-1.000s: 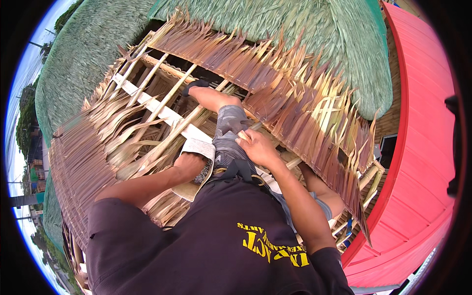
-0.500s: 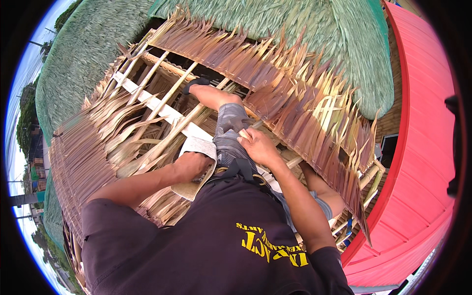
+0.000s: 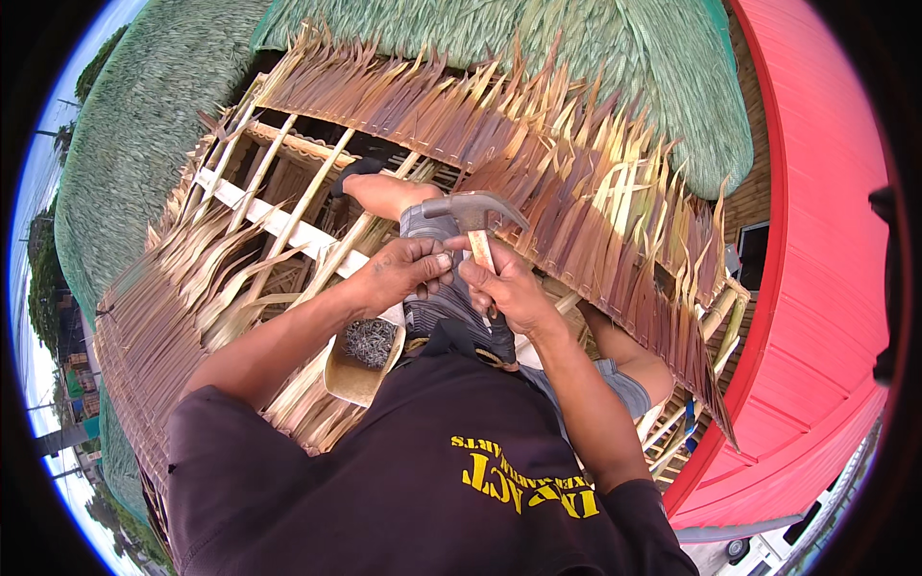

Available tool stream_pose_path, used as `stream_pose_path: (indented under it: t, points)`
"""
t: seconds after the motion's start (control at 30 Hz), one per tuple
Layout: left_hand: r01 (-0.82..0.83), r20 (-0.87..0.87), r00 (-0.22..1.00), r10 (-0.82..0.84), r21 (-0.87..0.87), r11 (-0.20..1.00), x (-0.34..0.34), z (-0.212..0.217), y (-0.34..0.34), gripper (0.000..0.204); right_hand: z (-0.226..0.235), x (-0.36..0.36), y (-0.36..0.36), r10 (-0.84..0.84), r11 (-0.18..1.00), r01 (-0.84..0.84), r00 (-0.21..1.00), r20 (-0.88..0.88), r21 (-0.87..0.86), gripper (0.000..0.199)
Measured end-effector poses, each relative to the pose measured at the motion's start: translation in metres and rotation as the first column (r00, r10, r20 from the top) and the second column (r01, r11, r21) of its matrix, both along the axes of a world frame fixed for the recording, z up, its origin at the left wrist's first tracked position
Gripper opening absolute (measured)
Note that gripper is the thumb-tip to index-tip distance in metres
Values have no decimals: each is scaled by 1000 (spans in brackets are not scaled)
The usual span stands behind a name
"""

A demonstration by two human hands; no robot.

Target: The person secures thatch mats onto a bamboo roof frame using a hammer and nails. They repeatedly position mats, drive nails into the bamboo supports, and adjust the mats to ensure they are firmly attached.

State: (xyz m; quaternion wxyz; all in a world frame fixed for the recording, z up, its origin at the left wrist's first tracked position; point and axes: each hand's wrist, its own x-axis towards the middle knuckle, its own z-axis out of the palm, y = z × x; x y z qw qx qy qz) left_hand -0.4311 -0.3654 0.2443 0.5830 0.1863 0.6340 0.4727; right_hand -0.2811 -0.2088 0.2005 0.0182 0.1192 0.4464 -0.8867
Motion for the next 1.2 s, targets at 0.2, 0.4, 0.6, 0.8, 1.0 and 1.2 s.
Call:
stream_pose_path:
  t: [0.2, 0.4, 0.6, 0.8, 1.0, 1.2]
  points:
    - [71, 113, 991, -66, -48, 996, -4, -66, 66, 21, -55, 12, 38, -314, 949, 310, 919, 237, 57, 16]
    - [-292, 12, 956, 293, -61, 954, -59, -200, 149, 21, -201, 67, 76, -608, 640, 756, 389, 692, 136, 21]
    - [-2, -817, 399, -416, -455, 891, -149, -351, 171, 13, -290, 98, 92, -500, 494, 858, 147, 854, 141, 22]
    - [-388, -174, 921, 348, -351, 852, -143, -362, 193, 8, -248, 72, 130, -884, 159, 833, -118, 452, 530, 17]
    - [-575, 282, 810, 514, 209, 791, -74, -237, 299, 12, -128, 119, 253, -983, -183, 786, -157, -95, 590, 16]
    - [-331, 400, 894, 203, 283, 900, 30, -210, 398, 14, -67, 233, 354, -917, -379, 661, -172, -361, 648, 14]
